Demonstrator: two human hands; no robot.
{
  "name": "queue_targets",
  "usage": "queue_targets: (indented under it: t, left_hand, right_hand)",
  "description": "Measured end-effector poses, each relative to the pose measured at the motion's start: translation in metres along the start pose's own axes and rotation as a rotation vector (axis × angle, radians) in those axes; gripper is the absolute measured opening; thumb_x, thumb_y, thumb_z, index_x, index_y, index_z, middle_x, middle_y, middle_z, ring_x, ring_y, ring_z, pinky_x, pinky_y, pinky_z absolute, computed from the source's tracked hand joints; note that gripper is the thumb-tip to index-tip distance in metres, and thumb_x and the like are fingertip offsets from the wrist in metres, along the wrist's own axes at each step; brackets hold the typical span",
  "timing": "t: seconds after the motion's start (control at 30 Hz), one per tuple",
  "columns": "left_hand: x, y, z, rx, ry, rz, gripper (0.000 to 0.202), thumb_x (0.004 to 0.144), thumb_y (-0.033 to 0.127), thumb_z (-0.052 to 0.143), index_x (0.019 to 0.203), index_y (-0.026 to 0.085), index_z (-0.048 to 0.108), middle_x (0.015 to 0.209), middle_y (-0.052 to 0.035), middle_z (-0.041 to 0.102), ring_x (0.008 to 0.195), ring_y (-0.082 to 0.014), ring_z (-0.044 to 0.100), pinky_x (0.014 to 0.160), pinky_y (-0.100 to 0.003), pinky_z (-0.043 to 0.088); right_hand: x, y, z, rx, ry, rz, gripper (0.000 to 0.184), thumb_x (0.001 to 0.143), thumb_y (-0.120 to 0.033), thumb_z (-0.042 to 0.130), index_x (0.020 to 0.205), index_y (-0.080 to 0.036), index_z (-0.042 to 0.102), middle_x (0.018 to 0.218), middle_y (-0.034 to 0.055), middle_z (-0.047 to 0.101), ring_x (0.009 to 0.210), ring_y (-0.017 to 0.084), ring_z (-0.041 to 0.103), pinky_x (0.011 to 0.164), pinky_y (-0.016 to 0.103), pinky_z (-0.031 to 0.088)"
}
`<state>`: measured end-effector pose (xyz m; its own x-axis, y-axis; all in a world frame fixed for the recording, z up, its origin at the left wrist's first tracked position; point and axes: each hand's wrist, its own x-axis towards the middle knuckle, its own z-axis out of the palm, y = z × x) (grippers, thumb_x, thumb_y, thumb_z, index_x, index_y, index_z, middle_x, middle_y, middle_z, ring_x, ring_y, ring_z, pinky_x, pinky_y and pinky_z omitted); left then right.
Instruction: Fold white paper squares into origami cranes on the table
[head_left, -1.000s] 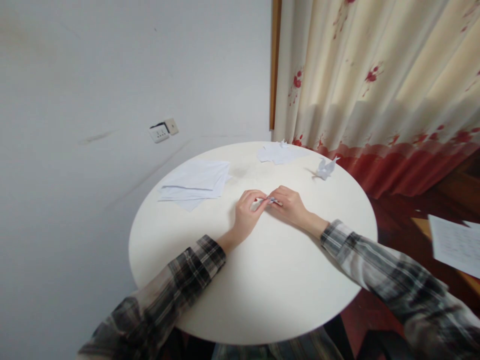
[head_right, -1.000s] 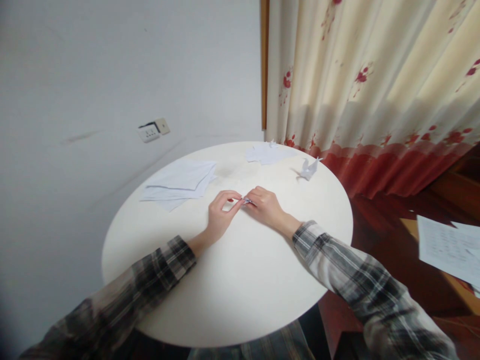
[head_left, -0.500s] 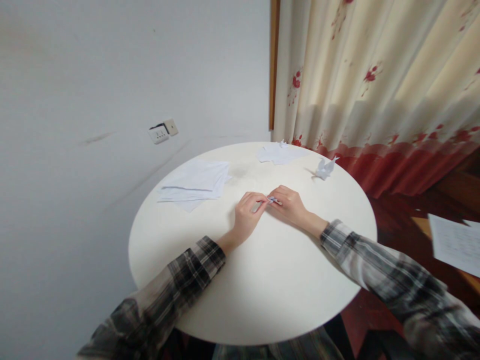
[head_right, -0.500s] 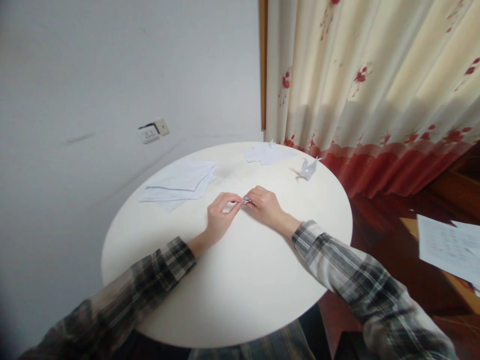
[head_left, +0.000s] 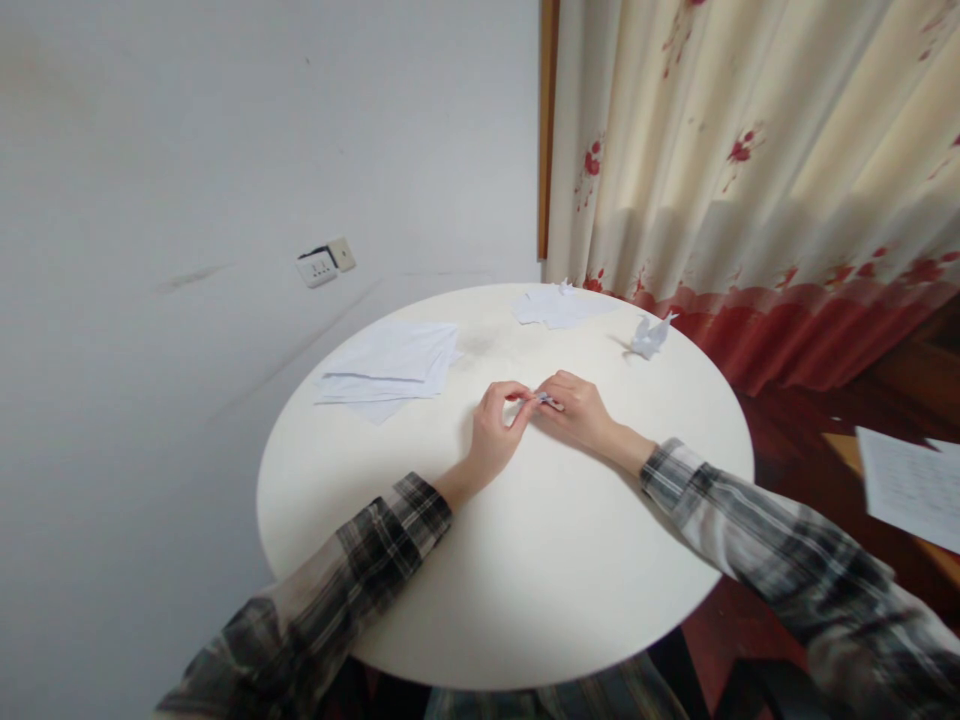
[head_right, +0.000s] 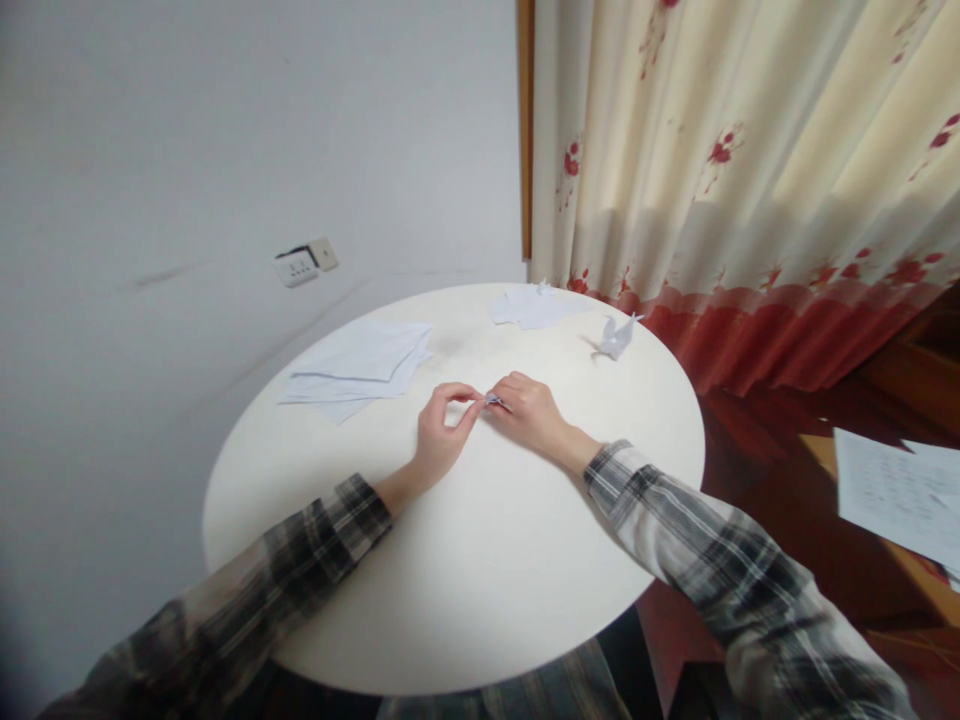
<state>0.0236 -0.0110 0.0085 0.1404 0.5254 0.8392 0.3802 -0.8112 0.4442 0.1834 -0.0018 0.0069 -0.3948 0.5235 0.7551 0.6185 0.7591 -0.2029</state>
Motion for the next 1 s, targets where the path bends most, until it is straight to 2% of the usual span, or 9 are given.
queue_targets:
  t: [0.13,0.23,0.3,0.37,0.5,0.63,0.8,1.0]
  left_hand:
    - [0.002,-0.003,-0.002,-0.06,-0.048,-0.113,0.038,0.072,0.031,0.064,0.105,0.018,0.049,0.104,-0.0079,0.058,0.099,-0.0178,0.054,0.082,-0.033,0.044]
    - [0.002,-0.009,0.0,-0.206,-0.129,-0.241,0.039,0.078,0.035,0.056,0.112,0.019,0.045,0.113,-0.0105,0.056,0.105,-0.0186,0.052,0.088,-0.036,0.042]
    - [0.001,-0.015,0.004,-0.338,-0.2,-0.353,0.038,0.08,0.038,0.053,0.111,0.018,0.046,0.108,-0.011,0.059,0.099,-0.018,0.056,0.082,-0.033,0.045]
    - [0.0,-0.021,0.008,-0.422,-0.266,-0.492,0.037,0.078,0.042,0.053,0.105,0.017,0.049,0.099,-0.0087,0.062,0.085,-0.0157,0.059,0.071,-0.028,0.047]
    - [-0.003,-0.027,0.011,-0.411,-0.415,-0.641,0.032,0.077,0.046,0.052,0.083,0.015,0.057,0.072,-0.0014,0.061,0.061,-0.0109,0.055,0.056,-0.022,0.043]
    - [-0.003,-0.024,0.01,-0.388,-0.445,-0.669,0.034,0.077,0.047,0.05,0.072,0.014,0.058,0.061,0.0001,0.059,0.054,-0.0101,0.052,0.052,-0.021,0.04]
    - [-0.003,-0.022,0.008,-0.372,-0.42,-0.673,0.037,0.076,0.05,0.051,0.071,0.013,0.058,0.056,0.0001,0.059,0.049,-0.0096,0.051,0.048,-0.021,0.038]
    - [0.002,-0.018,0.009,-0.489,-0.447,-0.757,0.039,0.068,0.05,0.059,0.073,0.012,0.058,0.056,-0.0007,0.059,0.046,-0.0083,0.049,0.046,-0.021,0.037]
  right_hand:
    - [0.0,0.0,0.002,0.038,0.05,0.105,0.022,0.082,-0.032,0.053,0.069,-0.016,0.059,0.06,0.0027,0.053,0.06,0.013,0.045,0.057,0.025,0.036]
    - [0.002,-0.001,0.003,0.127,0.083,0.241,0.027,0.079,-0.036,0.056,0.063,-0.015,0.058,0.057,0.001,0.051,0.055,0.012,0.043,0.054,0.025,0.033]
    - [0.003,-0.002,0.002,0.231,0.099,0.349,0.028,0.077,-0.038,0.057,0.061,-0.015,0.058,0.056,0.0002,0.051,0.053,0.01,0.042,0.052,0.024,0.032]
    - [0.004,-0.003,0.002,0.344,0.119,0.473,0.028,0.074,-0.039,0.059,0.061,-0.014,0.058,0.055,-0.0009,0.052,0.051,0.009,0.041,0.05,0.023,0.032]
    - [0.005,-0.002,0.003,0.603,0.17,0.681,0.03,0.066,-0.043,0.065,0.063,-0.013,0.058,0.057,-0.0008,0.054,0.052,0.01,0.043,0.051,0.023,0.034]
    - [0.004,0.002,0.005,0.781,0.134,0.723,0.035,0.066,-0.049,0.062,0.064,-0.014,0.056,0.057,-0.0009,0.053,0.052,0.01,0.044,0.052,0.024,0.036]
    - [0.001,0.009,0.01,0.783,0.125,0.72,0.05,0.074,-0.062,0.045,0.055,-0.017,0.047,0.049,-0.0028,0.042,0.047,0.008,0.038,0.046,0.022,0.032]
    - [0.001,0.008,0.011,0.759,0.142,0.728,0.054,0.072,-0.068,0.043,0.051,-0.018,0.044,0.046,-0.0029,0.039,0.044,0.009,0.036,0.043,0.023,0.03]
